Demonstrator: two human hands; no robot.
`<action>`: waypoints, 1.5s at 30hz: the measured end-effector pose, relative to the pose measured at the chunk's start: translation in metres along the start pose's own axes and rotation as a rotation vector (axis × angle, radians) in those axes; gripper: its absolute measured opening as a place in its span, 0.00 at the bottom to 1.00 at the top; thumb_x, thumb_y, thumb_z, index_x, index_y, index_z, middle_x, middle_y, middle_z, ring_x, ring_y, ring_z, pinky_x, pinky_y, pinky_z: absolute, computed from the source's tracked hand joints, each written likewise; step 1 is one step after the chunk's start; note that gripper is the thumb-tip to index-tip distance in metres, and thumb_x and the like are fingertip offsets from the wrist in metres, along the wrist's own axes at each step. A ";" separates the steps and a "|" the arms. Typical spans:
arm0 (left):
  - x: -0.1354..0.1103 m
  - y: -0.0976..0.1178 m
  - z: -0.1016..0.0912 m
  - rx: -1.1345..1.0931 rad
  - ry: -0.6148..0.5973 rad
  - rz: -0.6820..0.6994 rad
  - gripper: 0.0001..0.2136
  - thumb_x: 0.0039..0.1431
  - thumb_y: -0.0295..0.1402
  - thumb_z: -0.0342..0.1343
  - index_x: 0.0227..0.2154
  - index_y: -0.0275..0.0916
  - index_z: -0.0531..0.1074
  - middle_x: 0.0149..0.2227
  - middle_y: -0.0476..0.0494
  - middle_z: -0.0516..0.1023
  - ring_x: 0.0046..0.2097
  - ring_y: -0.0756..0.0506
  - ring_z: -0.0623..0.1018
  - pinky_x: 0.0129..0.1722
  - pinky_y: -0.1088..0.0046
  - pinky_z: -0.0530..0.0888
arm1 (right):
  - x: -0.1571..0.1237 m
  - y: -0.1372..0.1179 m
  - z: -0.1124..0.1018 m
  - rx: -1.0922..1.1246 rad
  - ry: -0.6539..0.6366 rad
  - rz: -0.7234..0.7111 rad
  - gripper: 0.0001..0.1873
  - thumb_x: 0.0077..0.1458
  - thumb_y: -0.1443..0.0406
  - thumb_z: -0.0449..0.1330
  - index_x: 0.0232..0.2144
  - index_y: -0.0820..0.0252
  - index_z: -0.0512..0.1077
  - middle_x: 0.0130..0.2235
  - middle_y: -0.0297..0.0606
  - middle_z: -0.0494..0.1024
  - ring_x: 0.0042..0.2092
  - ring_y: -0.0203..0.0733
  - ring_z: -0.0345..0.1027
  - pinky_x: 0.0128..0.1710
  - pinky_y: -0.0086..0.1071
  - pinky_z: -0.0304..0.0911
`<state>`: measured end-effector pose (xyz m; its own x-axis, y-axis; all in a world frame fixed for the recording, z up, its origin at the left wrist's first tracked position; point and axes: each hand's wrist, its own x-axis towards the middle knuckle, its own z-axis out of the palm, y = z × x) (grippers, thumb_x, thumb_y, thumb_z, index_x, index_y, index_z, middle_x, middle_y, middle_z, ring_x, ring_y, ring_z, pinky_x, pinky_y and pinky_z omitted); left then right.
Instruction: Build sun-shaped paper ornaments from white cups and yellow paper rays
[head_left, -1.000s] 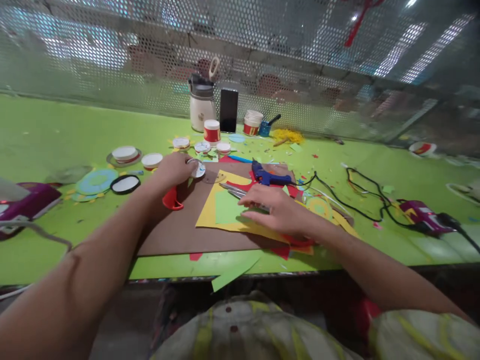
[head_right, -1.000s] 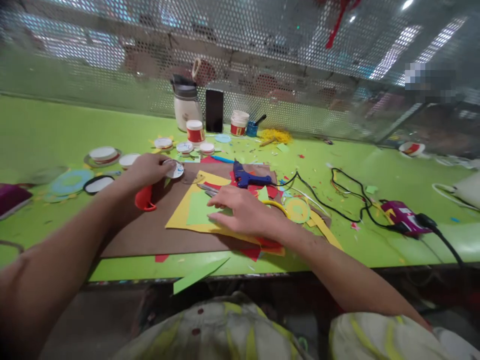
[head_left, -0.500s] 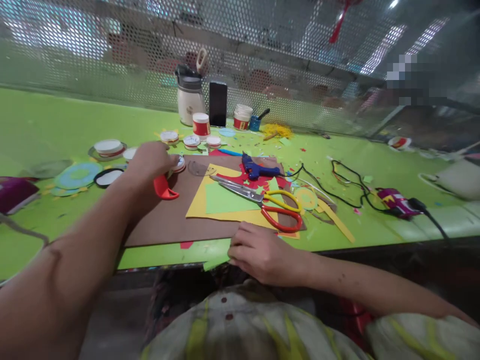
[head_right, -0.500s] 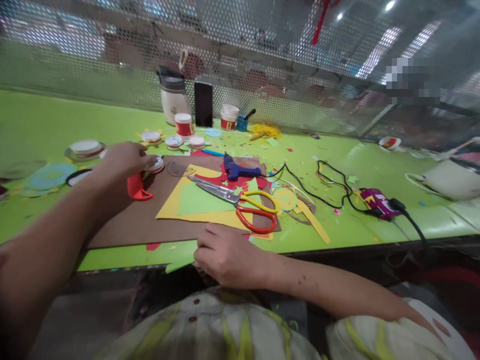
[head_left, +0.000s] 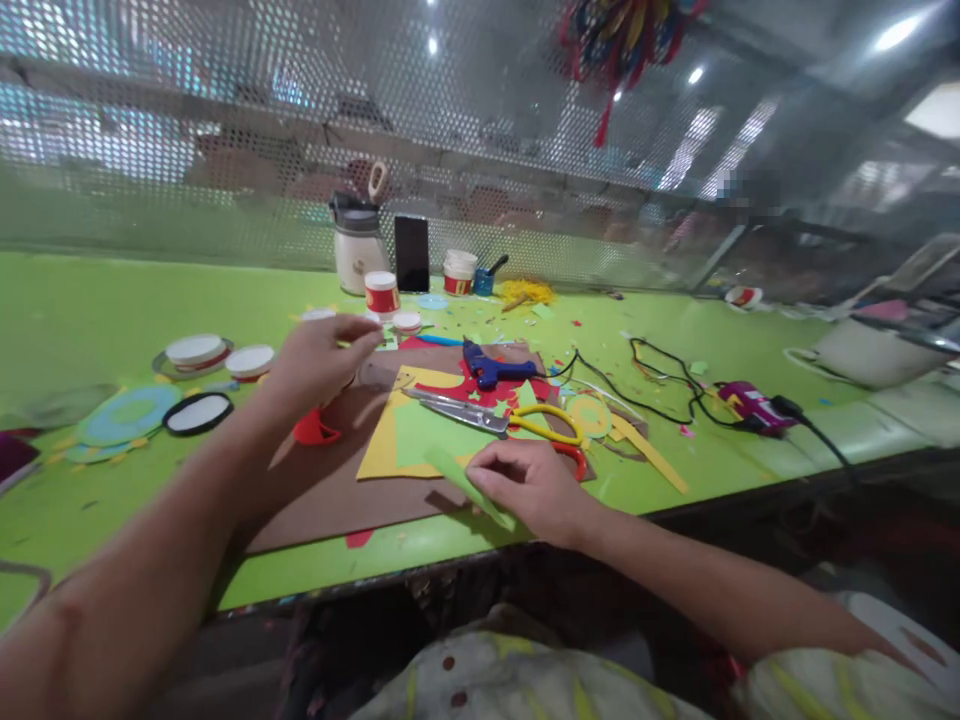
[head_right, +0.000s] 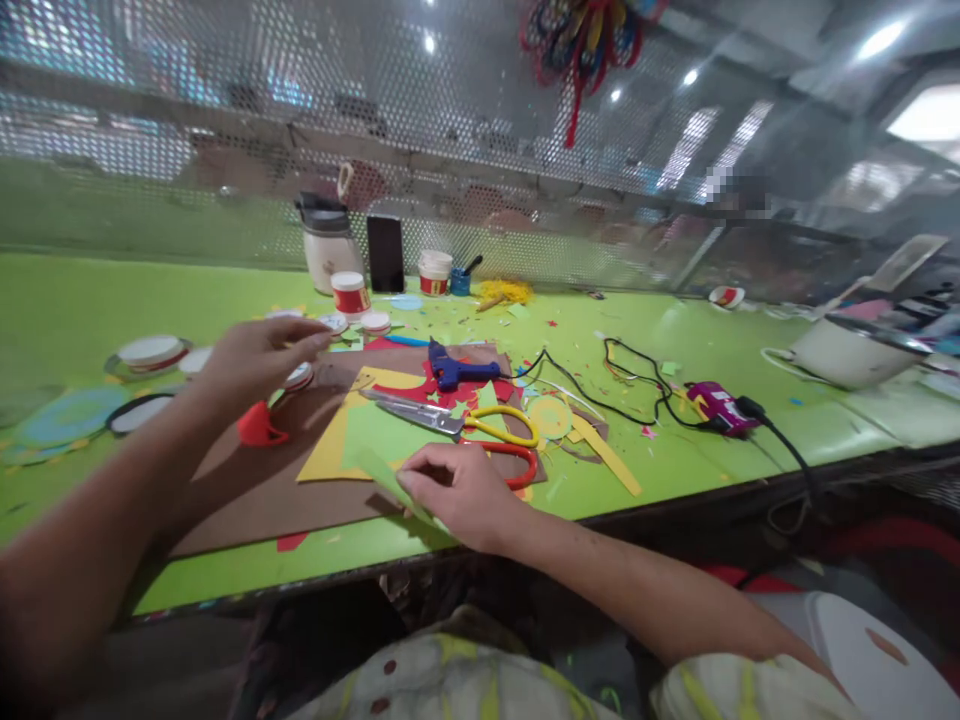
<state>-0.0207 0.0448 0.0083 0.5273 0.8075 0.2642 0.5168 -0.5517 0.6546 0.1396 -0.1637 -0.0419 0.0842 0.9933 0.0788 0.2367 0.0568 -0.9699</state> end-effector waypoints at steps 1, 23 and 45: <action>-0.003 0.004 0.004 -0.077 -0.074 0.015 0.23 0.59 0.43 0.50 0.46 0.26 0.73 0.42 0.32 0.79 0.42 0.40 0.76 0.46 0.62 0.70 | 0.003 -0.002 -0.002 0.117 0.006 0.094 0.11 0.55 0.59 0.59 0.29 0.62 0.70 0.24 0.34 0.75 0.25 0.35 0.70 0.26 0.29 0.65; -0.023 0.021 0.033 -0.621 -0.596 -0.116 0.13 0.51 0.43 0.61 0.28 0.36 0.73 0.22 0.51 0.73 0.23 0.52 0.69 0.22 0.78 0.65 | 0.061 -0.007 -0.013 0.339 -0.141 0.250 0.19 0.41 0.58 0.71 0.27 0.65 0.70 0.21 0.33 0.76 0.18 0.30 0.68 0.14 0.20 0.60; -0.035 0.022 0.046 -1.031 -0.286 -0.290 0.09 0.47 0.34 0.65 0.22 0.35 0.72 0.23 0.51 0.71 0.27 0.52 0.67 0.30 0.75 0.64 | 0.069 0.003 -0.001 0.376 -0.096 0.155 0.20 0.50 0.52 0.64 0.27 0.63 0.68 0.23 0.35 0.77 0.20 0.32 0.69 0.18 0.22 0.61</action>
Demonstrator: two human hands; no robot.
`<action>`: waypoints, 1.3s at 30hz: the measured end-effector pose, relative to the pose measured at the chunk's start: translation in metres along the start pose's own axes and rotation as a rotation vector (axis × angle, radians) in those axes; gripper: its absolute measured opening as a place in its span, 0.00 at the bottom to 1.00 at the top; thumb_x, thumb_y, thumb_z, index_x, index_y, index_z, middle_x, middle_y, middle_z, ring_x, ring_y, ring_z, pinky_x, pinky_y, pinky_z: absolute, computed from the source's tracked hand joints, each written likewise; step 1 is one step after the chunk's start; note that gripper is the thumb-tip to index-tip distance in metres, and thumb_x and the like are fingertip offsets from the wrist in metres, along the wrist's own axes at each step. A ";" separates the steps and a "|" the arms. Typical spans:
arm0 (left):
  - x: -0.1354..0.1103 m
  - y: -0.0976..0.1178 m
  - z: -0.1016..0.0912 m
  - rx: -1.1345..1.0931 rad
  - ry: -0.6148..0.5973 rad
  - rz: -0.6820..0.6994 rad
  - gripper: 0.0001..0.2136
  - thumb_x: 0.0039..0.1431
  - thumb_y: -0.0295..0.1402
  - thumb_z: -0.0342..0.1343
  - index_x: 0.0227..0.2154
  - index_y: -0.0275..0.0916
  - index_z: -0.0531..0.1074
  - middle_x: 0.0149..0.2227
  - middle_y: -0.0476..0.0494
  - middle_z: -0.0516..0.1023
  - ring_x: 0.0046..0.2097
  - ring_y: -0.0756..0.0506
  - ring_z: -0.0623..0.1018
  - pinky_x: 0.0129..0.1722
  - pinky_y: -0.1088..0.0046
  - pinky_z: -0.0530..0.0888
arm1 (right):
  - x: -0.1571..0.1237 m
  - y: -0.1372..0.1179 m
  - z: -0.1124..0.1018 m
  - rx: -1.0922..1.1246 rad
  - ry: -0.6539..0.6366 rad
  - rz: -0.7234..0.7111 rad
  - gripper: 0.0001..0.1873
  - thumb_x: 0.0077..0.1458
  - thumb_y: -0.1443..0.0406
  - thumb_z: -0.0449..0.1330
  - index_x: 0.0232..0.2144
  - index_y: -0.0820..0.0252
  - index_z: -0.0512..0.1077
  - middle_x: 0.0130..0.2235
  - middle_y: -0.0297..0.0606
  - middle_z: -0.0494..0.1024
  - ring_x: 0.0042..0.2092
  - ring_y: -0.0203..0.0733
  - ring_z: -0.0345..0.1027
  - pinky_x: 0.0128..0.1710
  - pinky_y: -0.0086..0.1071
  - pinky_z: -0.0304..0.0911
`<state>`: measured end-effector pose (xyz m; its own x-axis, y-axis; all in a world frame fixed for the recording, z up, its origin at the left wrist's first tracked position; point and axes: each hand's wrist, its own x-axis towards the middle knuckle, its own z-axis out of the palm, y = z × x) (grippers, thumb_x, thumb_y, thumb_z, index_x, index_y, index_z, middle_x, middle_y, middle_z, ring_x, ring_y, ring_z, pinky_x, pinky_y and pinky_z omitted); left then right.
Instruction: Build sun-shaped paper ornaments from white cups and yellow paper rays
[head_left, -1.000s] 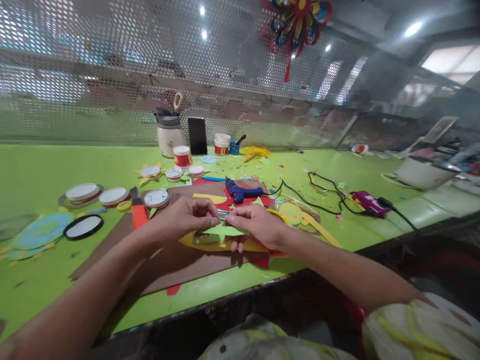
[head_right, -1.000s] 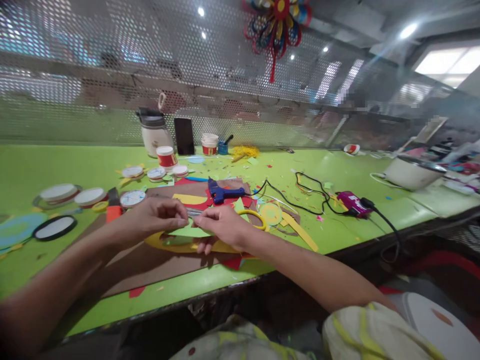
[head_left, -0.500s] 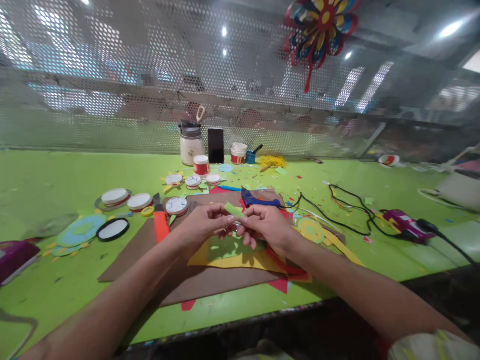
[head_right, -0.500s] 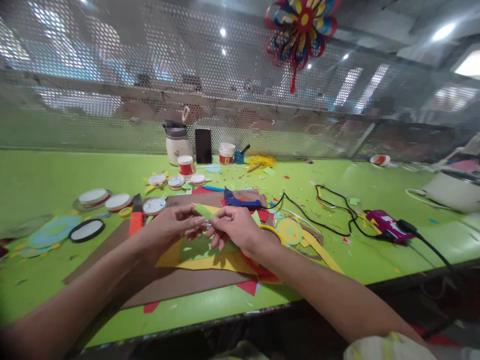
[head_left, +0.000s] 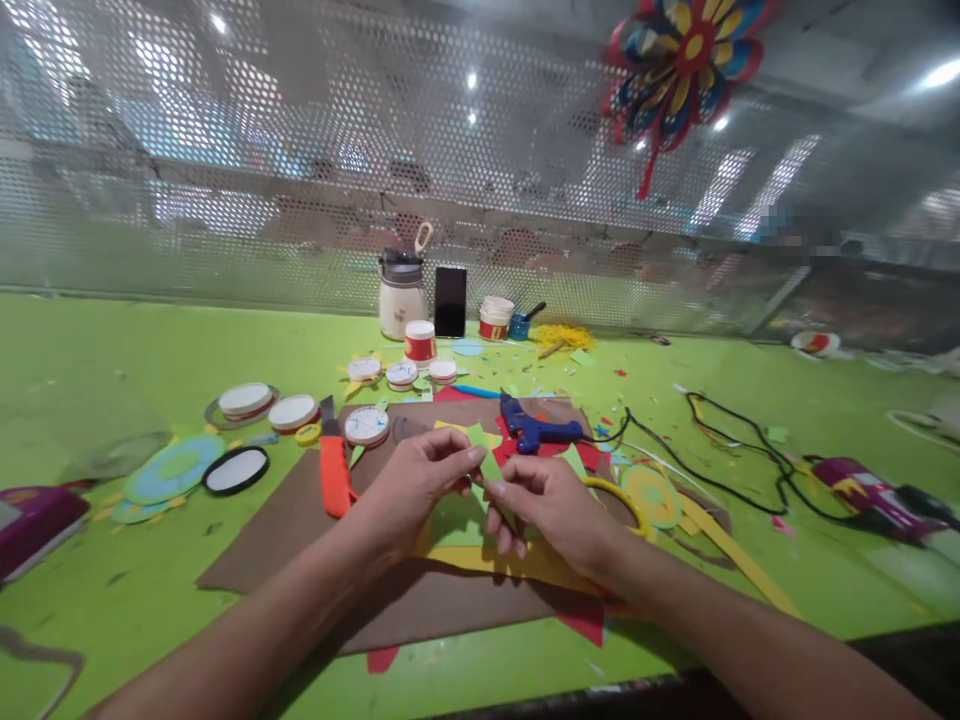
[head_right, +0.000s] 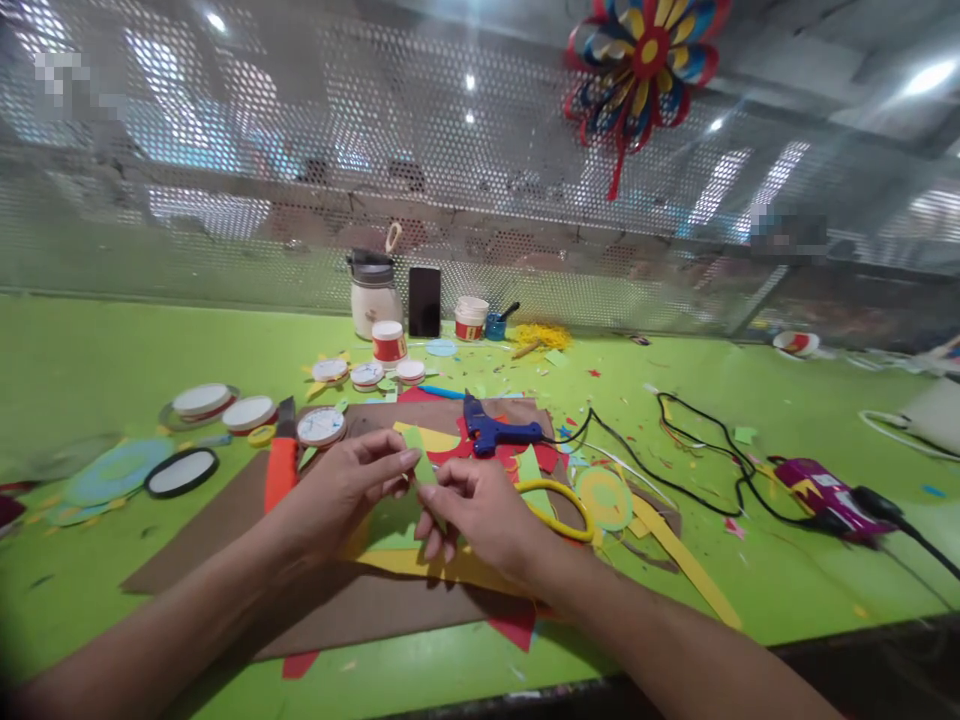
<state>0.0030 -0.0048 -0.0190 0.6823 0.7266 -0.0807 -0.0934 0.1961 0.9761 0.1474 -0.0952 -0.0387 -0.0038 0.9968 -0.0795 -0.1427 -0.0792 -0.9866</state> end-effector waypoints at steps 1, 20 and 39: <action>0.000 0.000 0.000 -0.011 0.014 -0.004 0.09 0.47 0.34 0.65 0.22 0.35 0.72 0.23 0.51 0.71 0.27 0.52 0.67 0.30 0.75 0.65 | 0.000 0.000 0.000 0.003 0.001 0.011 0.20 0.50 0.51 0.64 0.27 0.64 0.68 0.23 0.35 0.77 0.19 0.31 0.69 0.17 0.23 0.61; 0.002 -0.004 0.003 -0.157 0.006 -0.131 0.07 0.50 0.33 0.64 0.24 0.35 0.75 0.28 0.43 0.78 0.30 0.49 0.72 0.32 0.73 0.69 | 0.000 0.008 0.003 0.019 -0.026 0.068 0.23 0.48 0.48 0.64 0.25 0.62 0.67 0.22 0.35 0.76 0.18 0.34 0.69 0.17 0.26 0.63; 0.003 0.002 -0.003 0.164 -0.136 -0.130 0.08 0.51 0.37 0.63 0.29 0.38 0.77 0.27 0.45 0.79 0.29 0.48 0.74 0.30 0.74 0.68 | 0.005 -0.016 -0.027 -0.145 0.394 -0.234 0.13 0.46 0.57 0.67 0.22 0.61 0.72 0.20 0.28 0.69 0.23 0.31 0.59 0.24 0.27 0.55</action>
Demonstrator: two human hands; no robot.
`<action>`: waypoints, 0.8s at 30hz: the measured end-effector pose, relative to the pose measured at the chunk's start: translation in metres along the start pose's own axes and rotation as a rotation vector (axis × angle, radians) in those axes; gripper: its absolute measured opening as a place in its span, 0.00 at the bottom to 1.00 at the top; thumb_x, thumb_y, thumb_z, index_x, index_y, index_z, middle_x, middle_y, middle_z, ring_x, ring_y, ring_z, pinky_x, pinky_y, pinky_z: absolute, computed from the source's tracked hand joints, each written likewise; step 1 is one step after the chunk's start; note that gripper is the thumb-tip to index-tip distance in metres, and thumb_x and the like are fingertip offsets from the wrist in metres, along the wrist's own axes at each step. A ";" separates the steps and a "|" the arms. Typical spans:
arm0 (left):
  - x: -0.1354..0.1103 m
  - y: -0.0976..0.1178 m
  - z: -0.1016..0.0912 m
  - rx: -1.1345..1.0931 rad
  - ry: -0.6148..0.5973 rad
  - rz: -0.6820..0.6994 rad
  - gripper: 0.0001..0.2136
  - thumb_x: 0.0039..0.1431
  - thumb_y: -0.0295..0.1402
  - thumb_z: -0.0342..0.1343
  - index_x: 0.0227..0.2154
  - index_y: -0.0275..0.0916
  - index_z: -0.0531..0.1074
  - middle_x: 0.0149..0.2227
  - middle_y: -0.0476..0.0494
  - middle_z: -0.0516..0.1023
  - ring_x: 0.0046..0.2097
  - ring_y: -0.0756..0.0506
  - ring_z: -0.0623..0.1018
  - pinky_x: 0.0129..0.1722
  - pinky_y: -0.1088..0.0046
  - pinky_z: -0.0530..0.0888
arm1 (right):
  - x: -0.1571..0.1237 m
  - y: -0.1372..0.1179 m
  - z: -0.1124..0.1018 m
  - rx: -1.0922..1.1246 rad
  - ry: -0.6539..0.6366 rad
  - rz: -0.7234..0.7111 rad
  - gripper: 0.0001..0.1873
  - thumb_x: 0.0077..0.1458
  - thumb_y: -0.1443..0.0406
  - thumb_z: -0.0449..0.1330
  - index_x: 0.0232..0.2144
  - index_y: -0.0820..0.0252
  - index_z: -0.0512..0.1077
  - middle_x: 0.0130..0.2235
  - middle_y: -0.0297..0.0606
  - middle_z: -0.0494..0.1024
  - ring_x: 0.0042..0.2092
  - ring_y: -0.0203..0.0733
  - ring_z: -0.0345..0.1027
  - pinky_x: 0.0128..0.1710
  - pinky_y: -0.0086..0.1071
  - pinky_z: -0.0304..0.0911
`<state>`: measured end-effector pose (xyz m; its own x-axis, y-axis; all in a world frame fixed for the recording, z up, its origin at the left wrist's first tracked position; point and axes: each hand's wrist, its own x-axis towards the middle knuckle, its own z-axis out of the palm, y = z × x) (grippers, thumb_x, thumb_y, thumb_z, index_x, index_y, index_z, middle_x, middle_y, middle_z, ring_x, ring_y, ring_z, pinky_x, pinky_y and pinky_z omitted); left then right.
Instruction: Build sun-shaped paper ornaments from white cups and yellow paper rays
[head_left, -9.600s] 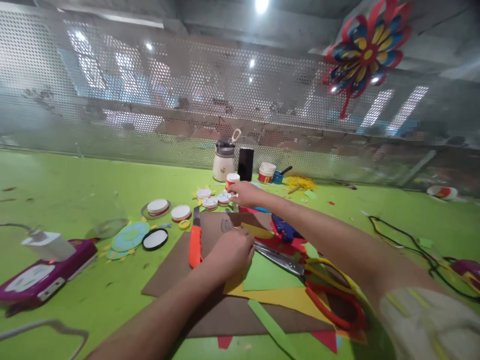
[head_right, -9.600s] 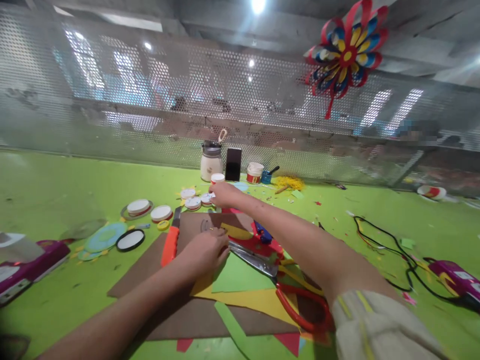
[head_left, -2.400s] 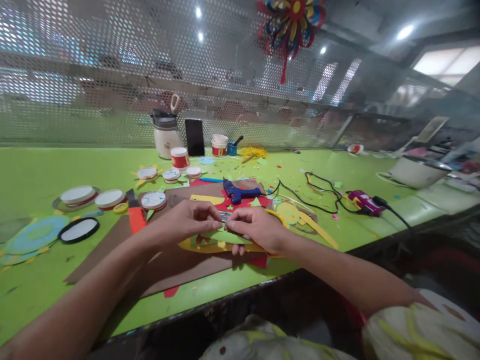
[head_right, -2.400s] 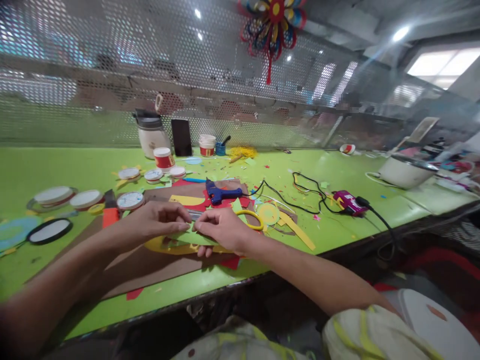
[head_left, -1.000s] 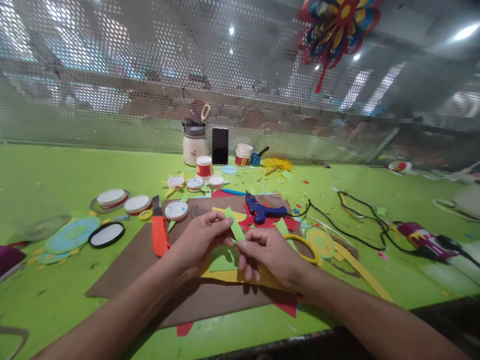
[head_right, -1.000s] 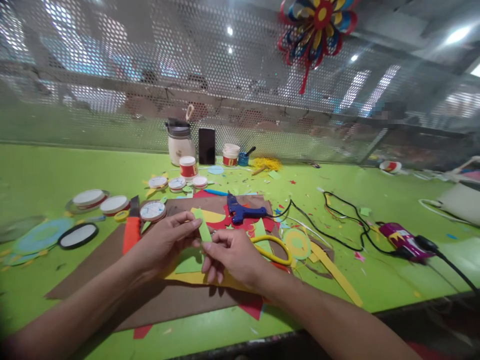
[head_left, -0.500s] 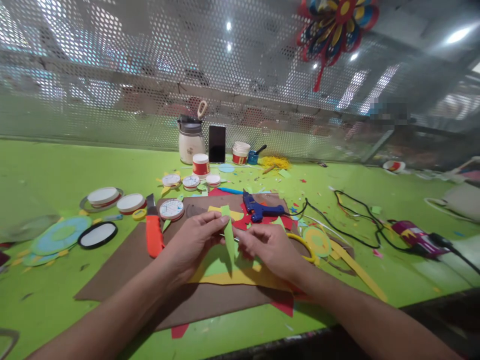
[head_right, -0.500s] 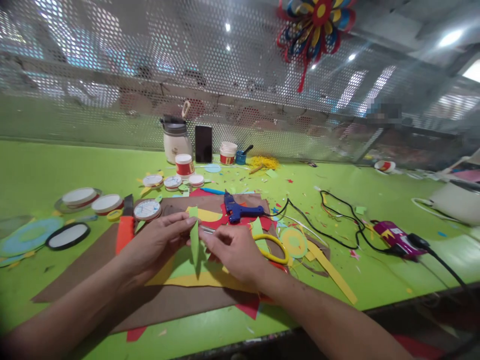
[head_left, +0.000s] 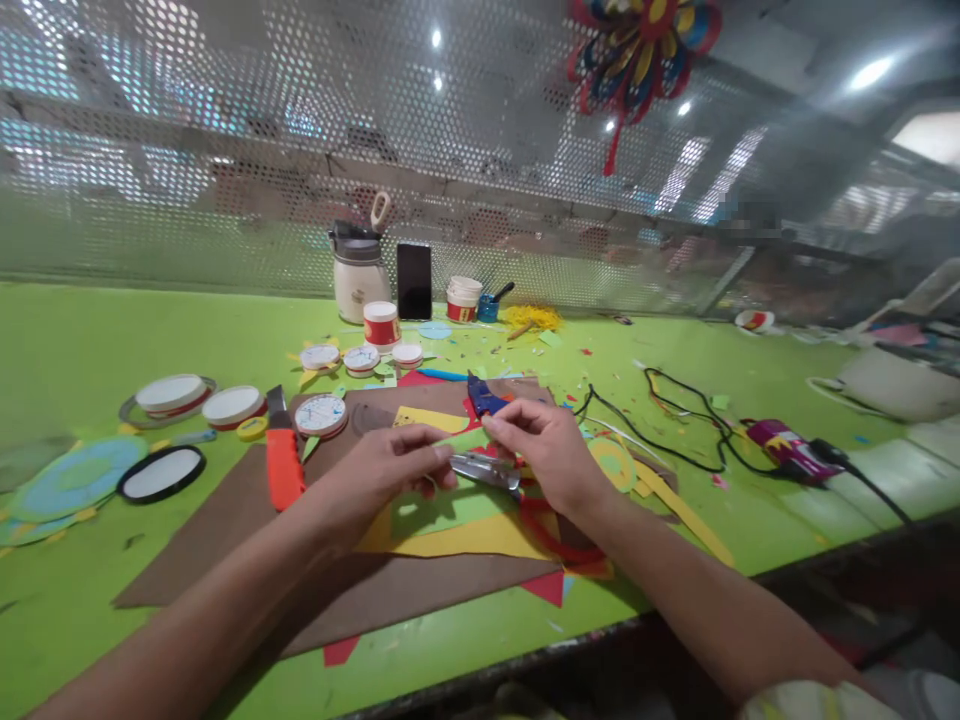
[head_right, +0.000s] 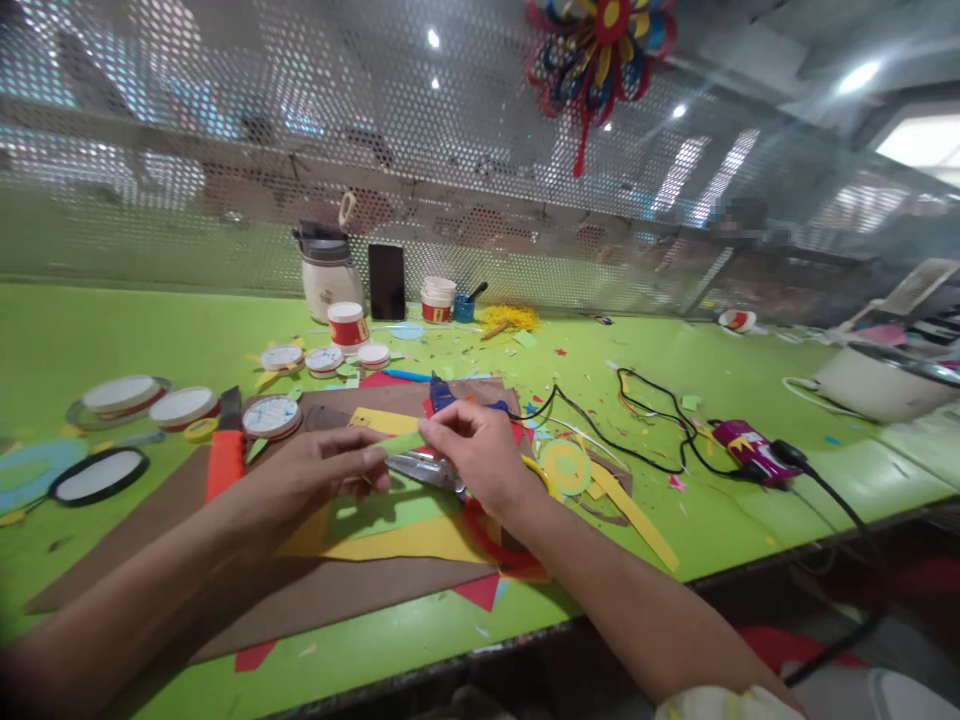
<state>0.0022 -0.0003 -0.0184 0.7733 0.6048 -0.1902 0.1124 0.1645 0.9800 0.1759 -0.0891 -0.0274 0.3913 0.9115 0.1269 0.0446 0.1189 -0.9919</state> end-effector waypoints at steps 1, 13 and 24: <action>0.001 0.001 -0.001 -0.115 0.061 0.017 0.08 0.50 0.36 0.64 0.31 0.38 0.77 0.30 0.44 0.81 0.34 0.47 0.77 0.34 0.73 0.70 | 0.002 0.001 0.000 0.067 0.077 -0.025 0.13 0.46 0.57 0.67 0.22 0.60 0.72 0.19 0.28 0.69 0.23 0.31 0.59 0.24 0.27 0.56; 0.005 -0.004 0.014 -0.397 0.279 0.048 0.05 0.52 0.30 0.64 0.26 0.32 0.79 0.30 0.41 0.82 0.35 0.50 0.78 0.35 0.81 0.75 | -0.009 0.006 0.023 0.125 0.097 -0.034 0.14 0.49 0.55 0.65 0.25 0.60 0.72 0.22 0.31 0.72 0.24 0.34 0.64 0.27 0.29 0.63; 0.010 -0.001 -0.002 -0.462 0.304 0.137 0.12 0.61 0.21 0.51 0.22 0.33 0.70 0.22 0.48 0.73 0.28 0.52 0.76 0.36 0.73 0.80 | -0.033 -0.028 -0.083 -1.192 -0.488 -0.166 0.17 0.55 0.64 0.57 0.47 0.60 0.72 0.45 0.46 0.72 0.49 0.50 0.64 0.49 0.42 0.58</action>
<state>0.0087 0.0076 -0.0213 0.5396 0.8305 -0.1382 -0.3138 0.3507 0.8823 0.2376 -0.1555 -0.0044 -0.0593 0.9982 -0.0133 0.9437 0.0517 -0.3268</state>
